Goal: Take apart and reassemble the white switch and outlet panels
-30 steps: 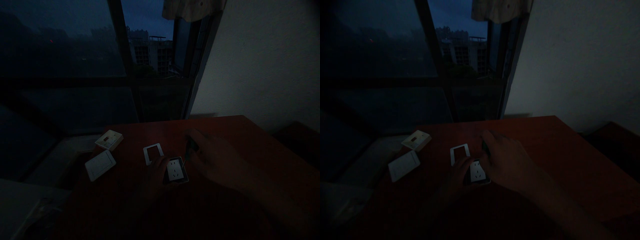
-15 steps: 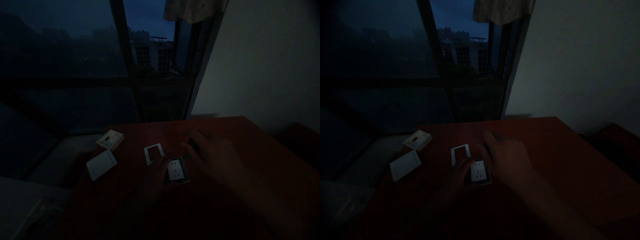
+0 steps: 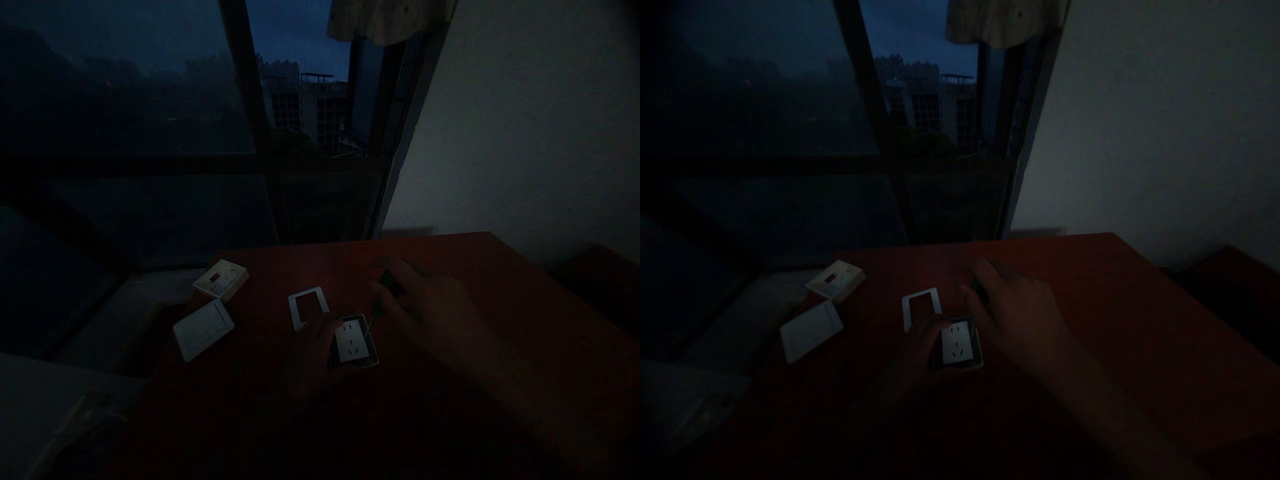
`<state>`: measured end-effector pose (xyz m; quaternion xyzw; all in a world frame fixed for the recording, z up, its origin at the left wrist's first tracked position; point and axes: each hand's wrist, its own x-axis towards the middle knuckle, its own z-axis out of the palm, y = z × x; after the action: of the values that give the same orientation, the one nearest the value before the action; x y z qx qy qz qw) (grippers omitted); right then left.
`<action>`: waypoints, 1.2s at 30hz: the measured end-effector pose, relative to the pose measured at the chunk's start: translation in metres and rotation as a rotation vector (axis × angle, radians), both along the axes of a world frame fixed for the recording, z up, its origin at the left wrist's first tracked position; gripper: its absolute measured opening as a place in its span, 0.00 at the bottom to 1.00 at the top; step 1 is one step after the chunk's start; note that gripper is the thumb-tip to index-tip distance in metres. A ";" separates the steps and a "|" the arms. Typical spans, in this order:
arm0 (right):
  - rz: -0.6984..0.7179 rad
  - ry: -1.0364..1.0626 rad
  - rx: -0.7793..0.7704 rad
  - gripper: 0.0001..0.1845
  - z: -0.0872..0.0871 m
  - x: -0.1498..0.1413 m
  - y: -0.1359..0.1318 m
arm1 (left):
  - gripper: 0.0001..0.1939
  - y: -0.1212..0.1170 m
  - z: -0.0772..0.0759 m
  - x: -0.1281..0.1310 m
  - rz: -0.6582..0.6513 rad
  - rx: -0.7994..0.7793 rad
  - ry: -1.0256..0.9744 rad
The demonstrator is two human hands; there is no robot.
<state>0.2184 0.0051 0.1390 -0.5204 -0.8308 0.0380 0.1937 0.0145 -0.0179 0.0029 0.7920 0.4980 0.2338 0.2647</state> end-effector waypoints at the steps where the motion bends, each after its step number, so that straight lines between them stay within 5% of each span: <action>1: 0.050 0.035 -0.015 0.17 0.001 0.001 -0.001 | 0.33 0.000 0.001 0.000 -0.002 0.000 0.006; 4: 0.173 0.106 -0.053 0.23 0.004 0.004 -0.004 | 0.33 0.000 0.001 0.000 -0.001 0.002 0.010; 10: 0.006 -0.056 0.009 0.18 0.002 0.001 -0.006 | 0.34 0.000 -0.004 -0.003 -0.018 0.007 -0.004; 16: 0.151 0.095 -0.049 0.25 0.002 0.001 -0.009 | 0.34 0.000 -0.001 -0.001 -0.009 0.012 0.001; 21: -0.026 -0.070 0.005 0.19 0.004 0.001 -0.009 | 0.35 0.000 0.004 0.000 -0.007 -0.010 0.008; 26: 0.100 0.044 -0.039 0.21 0.004 0.002 -0.010 | 0.34 -0.001 0.002 -0.001 0.003 -0.011 0.000; 31: -0.143 -0.174 0.026 0.19 0.004 0.003 -0.008 | 0.34 -0.001 0.000 -0.001 0.004 -0.006 -0.002; 36: 0.104 0.029 -0.032 0.27 0.004 0.001 -0.012 | 0.34 0.000 -0.002 -0.002 -0.002 -0.003 -0.002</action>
<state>0.2195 -0.0069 0.1430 -0.4788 -0.8532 0.0687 0.1952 0.0129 -0.0181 0.0012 0.7918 0.4974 0.2333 0.2667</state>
